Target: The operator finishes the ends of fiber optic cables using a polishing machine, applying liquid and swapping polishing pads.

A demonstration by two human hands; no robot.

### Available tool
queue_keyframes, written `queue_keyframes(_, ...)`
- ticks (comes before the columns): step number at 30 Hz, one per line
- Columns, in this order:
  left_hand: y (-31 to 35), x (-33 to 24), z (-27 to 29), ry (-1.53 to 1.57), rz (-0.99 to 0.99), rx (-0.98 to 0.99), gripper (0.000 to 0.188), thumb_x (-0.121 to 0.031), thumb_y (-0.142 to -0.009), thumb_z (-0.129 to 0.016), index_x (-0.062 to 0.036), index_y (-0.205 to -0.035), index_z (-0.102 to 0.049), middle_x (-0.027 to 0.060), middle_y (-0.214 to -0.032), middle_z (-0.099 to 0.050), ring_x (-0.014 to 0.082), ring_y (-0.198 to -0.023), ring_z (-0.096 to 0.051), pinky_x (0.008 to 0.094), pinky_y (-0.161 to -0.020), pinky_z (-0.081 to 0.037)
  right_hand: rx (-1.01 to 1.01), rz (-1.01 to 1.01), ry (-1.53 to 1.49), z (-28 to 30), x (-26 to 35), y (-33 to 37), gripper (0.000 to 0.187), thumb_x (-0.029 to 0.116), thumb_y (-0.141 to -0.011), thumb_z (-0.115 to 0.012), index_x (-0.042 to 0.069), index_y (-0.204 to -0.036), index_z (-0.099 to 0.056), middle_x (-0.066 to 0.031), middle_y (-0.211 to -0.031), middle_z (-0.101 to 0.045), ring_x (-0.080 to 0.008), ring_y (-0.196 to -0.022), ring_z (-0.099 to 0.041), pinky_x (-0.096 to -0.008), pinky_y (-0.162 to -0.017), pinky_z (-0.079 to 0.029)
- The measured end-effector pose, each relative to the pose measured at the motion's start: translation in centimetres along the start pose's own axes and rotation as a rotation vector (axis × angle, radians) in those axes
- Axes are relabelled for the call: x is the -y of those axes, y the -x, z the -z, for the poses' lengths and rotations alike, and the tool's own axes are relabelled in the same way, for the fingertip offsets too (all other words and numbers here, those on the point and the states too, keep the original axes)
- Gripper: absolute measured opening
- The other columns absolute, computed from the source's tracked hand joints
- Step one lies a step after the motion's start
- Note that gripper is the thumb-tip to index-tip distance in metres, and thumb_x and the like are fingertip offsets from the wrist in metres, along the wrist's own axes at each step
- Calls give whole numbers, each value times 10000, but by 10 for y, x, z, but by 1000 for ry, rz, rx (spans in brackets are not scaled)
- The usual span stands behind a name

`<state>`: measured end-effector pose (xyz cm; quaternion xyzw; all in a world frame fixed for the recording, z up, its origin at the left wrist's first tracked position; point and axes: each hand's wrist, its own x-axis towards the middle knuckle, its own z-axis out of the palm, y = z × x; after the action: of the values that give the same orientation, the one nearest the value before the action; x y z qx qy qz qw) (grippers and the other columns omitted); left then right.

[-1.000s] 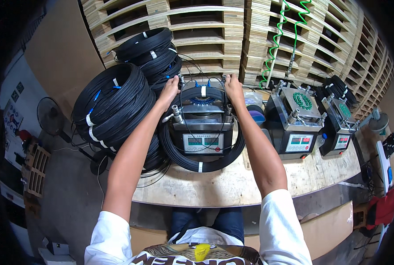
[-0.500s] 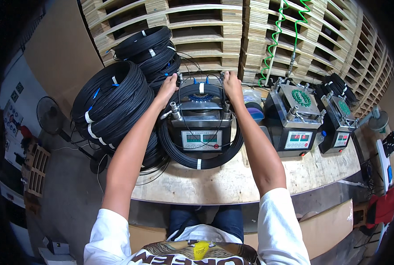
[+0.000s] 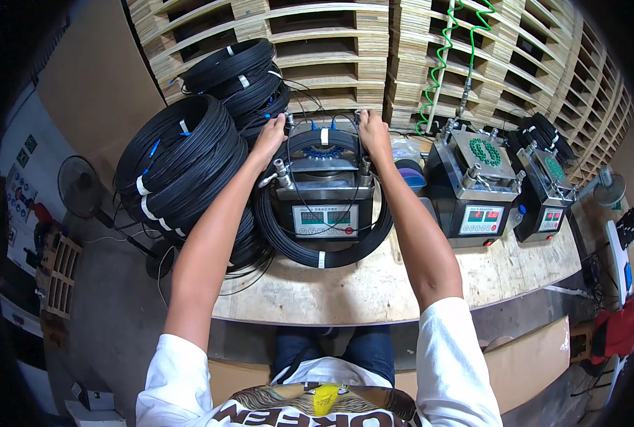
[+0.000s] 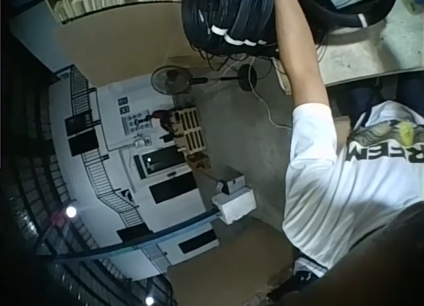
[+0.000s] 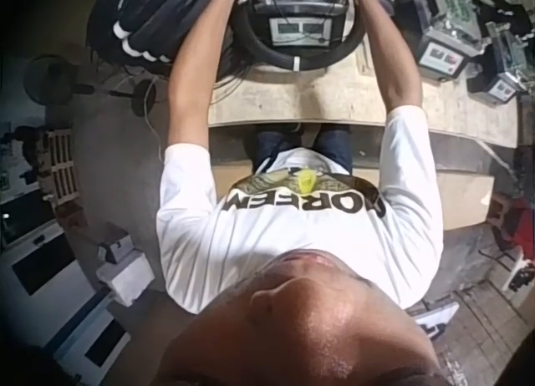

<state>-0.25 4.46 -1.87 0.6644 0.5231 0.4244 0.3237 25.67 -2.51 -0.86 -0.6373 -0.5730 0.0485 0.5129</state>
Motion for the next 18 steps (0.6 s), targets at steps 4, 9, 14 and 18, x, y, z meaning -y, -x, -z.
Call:
queue_keyframes(4,-1,-3,2,7,12,18,642,-508,-1017,-375,38,-1319,-524,172,-1173,-636,254,-965,-648,361,-912,-460,11,-13,-1,0,-3,-2,428,362,-1016,-425,-31,-1060,-589,-333,-961,-623,-528,-973,-569,-556,-841,-457)
queue_keyframes(9,9,-7,7,53,49,34,625,-504,-1015,-387,31,-1295,-547,165,-1163,-645,254,-968,-644,364,-912,-456,-10,-21,-1,-4,0,2,445,379,-1008,-437,-34,-1043,-597,-337,-961,-623,-527,-970,-573,-556,-848,-461)
queue_keyframes(14,19,-23,8,108,118,64,612,-496,-1015,-392,29,-1281,-561,159,-1158,-647,246,-951,-644,358,-907,-459,-10,-48,48,-1,-5,-1,459,387,-1011,-418,-30,-1061,-603,-331,-990,-627,-525,-987,-574,-565,-864,-458)
queue_keyframes(18,20,-24,7,101,91,34,606,-493,-1016,-389,29,-1259,-577,157,-1148,-650,243,-918,-649,358,-898,-465,-12,-55,60,-1,-5,-2,468,391,-1014,-405,-28,-1059,-609,-327,-999,-629,-522,-995,-576,-567,-865,-457)
